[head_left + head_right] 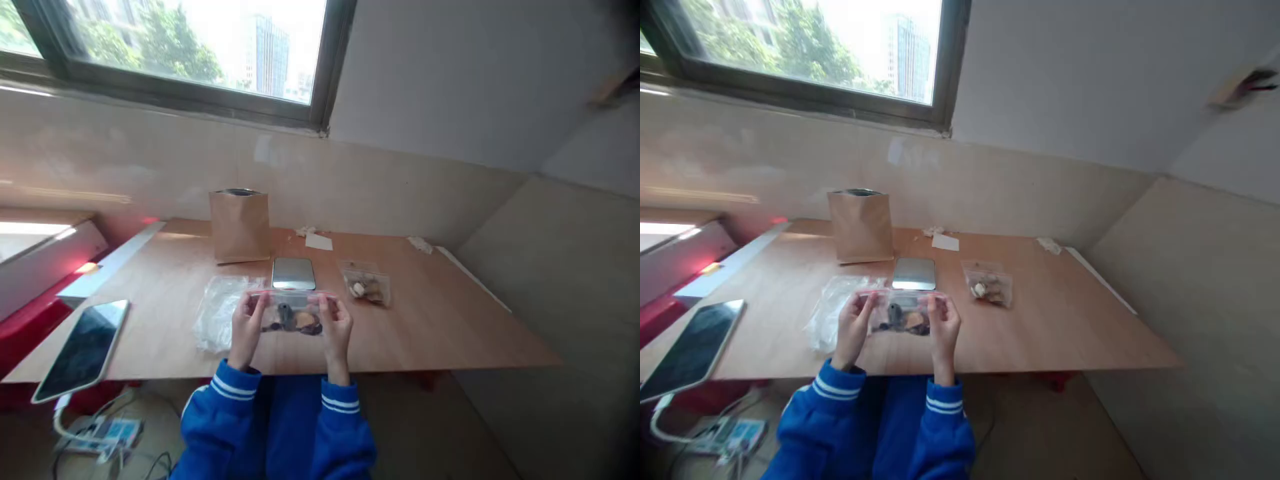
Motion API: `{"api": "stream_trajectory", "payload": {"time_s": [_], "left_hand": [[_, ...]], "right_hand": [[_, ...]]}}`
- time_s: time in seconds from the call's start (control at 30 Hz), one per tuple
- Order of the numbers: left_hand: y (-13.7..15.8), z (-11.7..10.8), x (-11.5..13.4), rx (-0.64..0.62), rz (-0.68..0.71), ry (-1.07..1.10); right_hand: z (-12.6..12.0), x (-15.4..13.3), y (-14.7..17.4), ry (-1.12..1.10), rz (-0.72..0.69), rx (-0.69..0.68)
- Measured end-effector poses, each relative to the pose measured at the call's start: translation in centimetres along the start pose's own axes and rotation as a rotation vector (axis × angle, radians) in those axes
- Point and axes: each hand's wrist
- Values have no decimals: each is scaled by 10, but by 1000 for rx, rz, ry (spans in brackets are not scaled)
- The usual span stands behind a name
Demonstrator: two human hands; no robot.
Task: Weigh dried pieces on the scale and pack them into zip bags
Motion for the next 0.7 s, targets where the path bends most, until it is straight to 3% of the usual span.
{"api": "stream_trajectory", "payload": {"time_s": [0.23, 0.43, 0.7], "left_hand": [[4, 1, -2, 51, 20, 17], [-2, -7, -3, -85, 8, 112], [-4, -10, -4, -106, -6, 139]], "right_hand": [[2, 8, -1, 3, 45, -119], [4, 9, -2, -7, 16, -39], [5, 6, -1, 21, -19, -48]]}}
Point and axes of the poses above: each hand's wrist, its own y-axis away from the middle knuckle, its own z-axis out of the palm, x = y × z, and after that the axes turned 5 degrees about x, right-handed
